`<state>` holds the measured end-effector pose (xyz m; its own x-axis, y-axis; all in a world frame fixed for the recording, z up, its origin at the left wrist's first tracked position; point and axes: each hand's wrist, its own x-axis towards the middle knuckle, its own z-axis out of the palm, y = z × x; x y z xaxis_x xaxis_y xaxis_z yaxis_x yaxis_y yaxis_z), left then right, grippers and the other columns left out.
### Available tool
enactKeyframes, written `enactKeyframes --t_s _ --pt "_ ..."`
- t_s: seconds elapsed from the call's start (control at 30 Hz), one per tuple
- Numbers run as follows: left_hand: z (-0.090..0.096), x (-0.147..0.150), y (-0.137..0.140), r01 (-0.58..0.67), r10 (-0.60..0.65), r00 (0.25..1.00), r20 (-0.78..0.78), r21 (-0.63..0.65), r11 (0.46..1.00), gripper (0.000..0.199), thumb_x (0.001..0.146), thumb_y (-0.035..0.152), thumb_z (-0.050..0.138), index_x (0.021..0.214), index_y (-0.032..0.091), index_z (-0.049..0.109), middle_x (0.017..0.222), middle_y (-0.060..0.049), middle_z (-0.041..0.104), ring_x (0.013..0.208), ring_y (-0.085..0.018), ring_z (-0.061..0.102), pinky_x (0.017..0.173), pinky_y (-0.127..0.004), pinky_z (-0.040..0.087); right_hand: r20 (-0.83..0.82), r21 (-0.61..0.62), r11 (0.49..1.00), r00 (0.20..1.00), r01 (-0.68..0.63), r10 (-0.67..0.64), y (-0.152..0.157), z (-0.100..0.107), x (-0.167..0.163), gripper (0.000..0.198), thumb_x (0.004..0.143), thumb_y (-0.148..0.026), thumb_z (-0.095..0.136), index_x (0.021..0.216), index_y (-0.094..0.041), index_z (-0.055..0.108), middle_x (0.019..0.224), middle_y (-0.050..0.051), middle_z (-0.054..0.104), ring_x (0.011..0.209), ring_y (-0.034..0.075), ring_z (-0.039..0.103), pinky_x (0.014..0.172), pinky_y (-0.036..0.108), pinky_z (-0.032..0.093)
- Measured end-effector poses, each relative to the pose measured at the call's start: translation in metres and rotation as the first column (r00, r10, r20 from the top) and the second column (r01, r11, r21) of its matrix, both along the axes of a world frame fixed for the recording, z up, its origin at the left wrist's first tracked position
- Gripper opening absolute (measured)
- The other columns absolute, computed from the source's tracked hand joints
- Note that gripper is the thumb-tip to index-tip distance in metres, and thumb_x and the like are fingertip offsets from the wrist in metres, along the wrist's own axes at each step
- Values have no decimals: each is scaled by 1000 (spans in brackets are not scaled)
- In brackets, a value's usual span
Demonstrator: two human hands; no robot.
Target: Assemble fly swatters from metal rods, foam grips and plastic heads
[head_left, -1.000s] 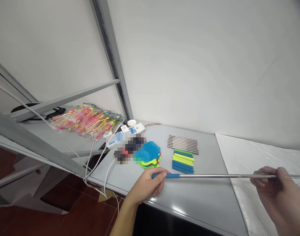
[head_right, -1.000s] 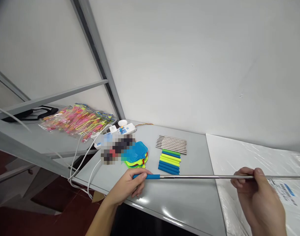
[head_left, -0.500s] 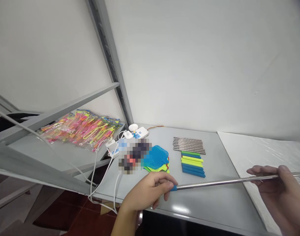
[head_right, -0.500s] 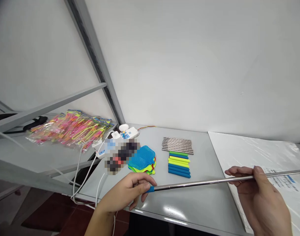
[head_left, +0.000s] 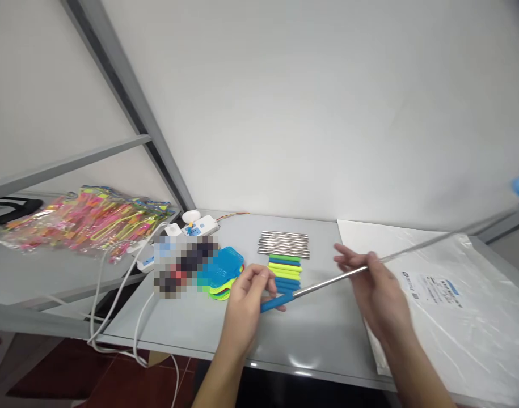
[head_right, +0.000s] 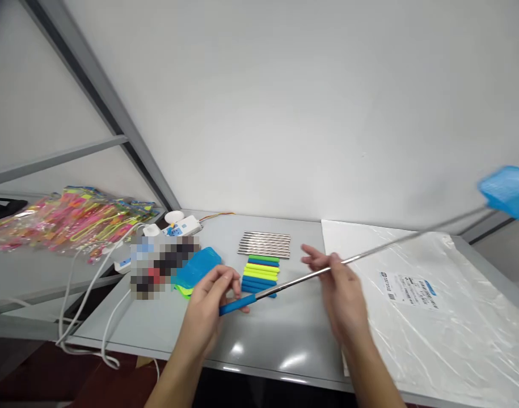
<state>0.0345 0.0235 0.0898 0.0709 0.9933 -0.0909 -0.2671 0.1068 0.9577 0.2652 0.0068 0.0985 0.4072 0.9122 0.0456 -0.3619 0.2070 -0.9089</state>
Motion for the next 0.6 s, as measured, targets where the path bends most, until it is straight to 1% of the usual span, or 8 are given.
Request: enactKeyframes --t_s 0.07,0.13,0.23,0.33,0.4,0.47,0.53,0.6 --pt "-2 25 -3 29 -28 999 39 -26 999 24 88 41 58 82 18 60 68 2 50 62 -13 51 51 -26 56 18 -19 997 997 -73 73 0 3 1 33 92 -45 51 78 -21 70 110 9 71 110 26 62 107 48 32" --pt "-3 39 -3 36 -35 999 26 -40 999 24 88 42 58 82 18 59 68 2 49 61 -13 50 47 -25 55 54 -20 994 993 -106 107 -1 4 6 34 93 -45 49 79 -22 70 104 9 73 117 27 57 109 48 29" --pt "-3 45 -3 107 -110 993 -36 -70 992 29 86 46 59 81 17 59 70 2 49 54 -11 47 37 -20 48 103 -17 991 985 -135 136 -3 3 12 37 94 -46 48 78 -22 70 95 9 74 122 27 54 110 47 26" --pt "-3 48 -5 186 -196 978 -70 -132 974 32 85 50 59 82 17 57 73 3 50 43 -6 42 29 -17 38 137 -41 981 971 -190 194 -4 -3 4 37 93 -48 49 77 -22 70 107 9 73 119 27 56 110 47 27" --pt "-4 51 -9 267 -283 956 -83 -163 950 32 85 51 59 86 18 57 75 4 52 36 -3 38 27 -17 34 147 -68 959 948 -273 281 -5 -8 -6 38 93 -48 48 79 -22 71 118 9 69 118 28 57 109 46 29" --pt "-7 52 -14 371 -391 917 -82 -191 909 31 86 51 57 94 20 56 73 5 53 32 -2 34 27 -17 30 169 -99 933 918 -345 358 -6 -10 -13 39 94 -49 47 84 -22 73 123 9 67 119 28 56 108 46 30" --pt "-10 48 -18 447 -469 882 -54 -224 866 34 87 51 56 103 22 54 67 8 48 30 -1 28 27 -16 27 220 -154 905 879 -397 423 -4 -9 -12 37 92 -50 50 93 -22 74 123 9 66 119 27 56 109 45 29" --pt "-14 40 -22 491 -513 858 -18 -263 831 39 87 53 56 110 23 51 62 10 41 31 -1 22 28 -16 24 222 -172 901 876 -397 428 0 -6 -2 37 89 -52 55 104 -23 73 121 9 67 113 27 60 106 46 33"
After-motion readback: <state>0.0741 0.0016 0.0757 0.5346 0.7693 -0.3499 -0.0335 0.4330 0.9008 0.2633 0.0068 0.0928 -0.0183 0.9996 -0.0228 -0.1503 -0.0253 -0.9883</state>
